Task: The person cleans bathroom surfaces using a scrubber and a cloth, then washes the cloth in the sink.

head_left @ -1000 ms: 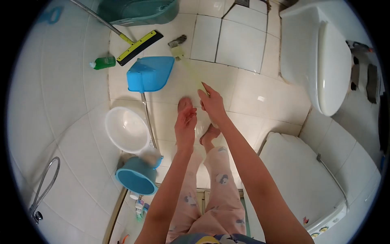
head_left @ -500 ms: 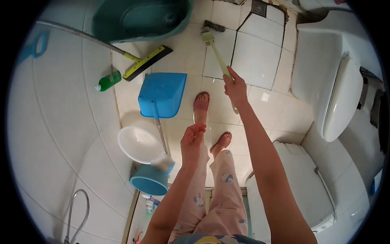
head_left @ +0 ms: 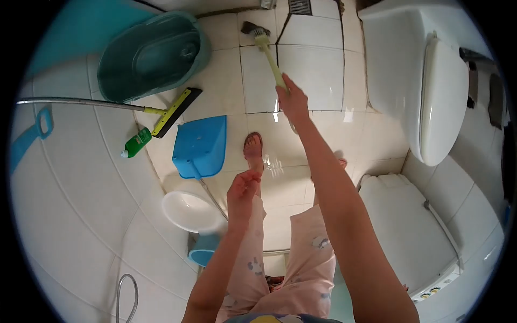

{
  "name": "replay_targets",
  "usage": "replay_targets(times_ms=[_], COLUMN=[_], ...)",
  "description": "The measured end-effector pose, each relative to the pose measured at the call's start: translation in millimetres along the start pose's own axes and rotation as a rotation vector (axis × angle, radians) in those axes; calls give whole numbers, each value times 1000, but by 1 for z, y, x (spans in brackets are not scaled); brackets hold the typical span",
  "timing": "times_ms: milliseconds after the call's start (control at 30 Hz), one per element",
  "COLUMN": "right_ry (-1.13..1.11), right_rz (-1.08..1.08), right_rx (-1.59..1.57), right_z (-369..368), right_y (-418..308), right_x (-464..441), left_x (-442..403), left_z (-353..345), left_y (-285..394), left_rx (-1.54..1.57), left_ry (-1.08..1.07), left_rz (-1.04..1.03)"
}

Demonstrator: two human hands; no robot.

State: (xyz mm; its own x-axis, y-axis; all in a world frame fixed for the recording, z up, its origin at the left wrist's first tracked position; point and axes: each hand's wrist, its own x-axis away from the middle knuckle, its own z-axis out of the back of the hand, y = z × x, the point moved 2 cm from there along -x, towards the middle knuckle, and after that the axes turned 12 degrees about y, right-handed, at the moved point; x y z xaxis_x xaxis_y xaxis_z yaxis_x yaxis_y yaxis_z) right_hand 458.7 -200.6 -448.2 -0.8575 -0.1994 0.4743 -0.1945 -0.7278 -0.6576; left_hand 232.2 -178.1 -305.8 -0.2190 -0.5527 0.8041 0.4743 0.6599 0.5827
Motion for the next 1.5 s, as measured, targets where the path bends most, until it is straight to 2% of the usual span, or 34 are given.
replay_targets(times_ms=[100,133,200,267,333,367,433,500,533,567,700,800,867,967,1167,1267,1333,1400,1500], right_ry=[-46,-63,-98,-16,-68,-93,-97,-63,-17,-97,-1,268,304,433,502,546,551,437,314], right_rz=[47,-8,-136,-55,-102,-158,-184,-266,-301,-436,-436,-449,-595,-870,-697,-488,-270,-410,-327], right_rx=[-50,-13,62,229,344,326,332,346,362,357,274,163,0,-297,-123,99,380,570,853], right_z=[30,47,86,113,153,172,218,254,264,276,345,375,393,451,540,580,622,654,697], right_y=[4,9,38,102,154,168,179,201,225,245,271,318,352,345,353,384,368,345,350], right_x=[6,13,46,71,93,101,119,130,131,129,146,150,153,146,86,37,3,-35,-90], left_x=[8,13,30,42,50,60,90,106,101,103,154,177,196,215,219,211,204,195,197], left_z=[-9,-17,-40,-64,-87,-107,-155,-192,-195,-207,-290,-339,-370,-402,-457,-492,-512,-530,-552], left_y=[-1,-3,-5,-15,-39,-38,-18,-31,-55,-69,-71,-88,-96,-100,-84,-64,-58,-56,-60], left_rx=[-36,-45,144,151,-18,-279,-110,-195,-329,-460,-332,-319,-283,-341,-399,-527,-517,-516,-445], left_ry=[17,22,-37,-72,-76,-78,-93,-148,-223,-295,-279,-375,-458,-586,-748,-837,-874,-892,-882], left_rz=[-1,-3,4,-1,-19,-181,127,120,-40,-208,-33,-26,-26,-14,122,90,34,31,82])
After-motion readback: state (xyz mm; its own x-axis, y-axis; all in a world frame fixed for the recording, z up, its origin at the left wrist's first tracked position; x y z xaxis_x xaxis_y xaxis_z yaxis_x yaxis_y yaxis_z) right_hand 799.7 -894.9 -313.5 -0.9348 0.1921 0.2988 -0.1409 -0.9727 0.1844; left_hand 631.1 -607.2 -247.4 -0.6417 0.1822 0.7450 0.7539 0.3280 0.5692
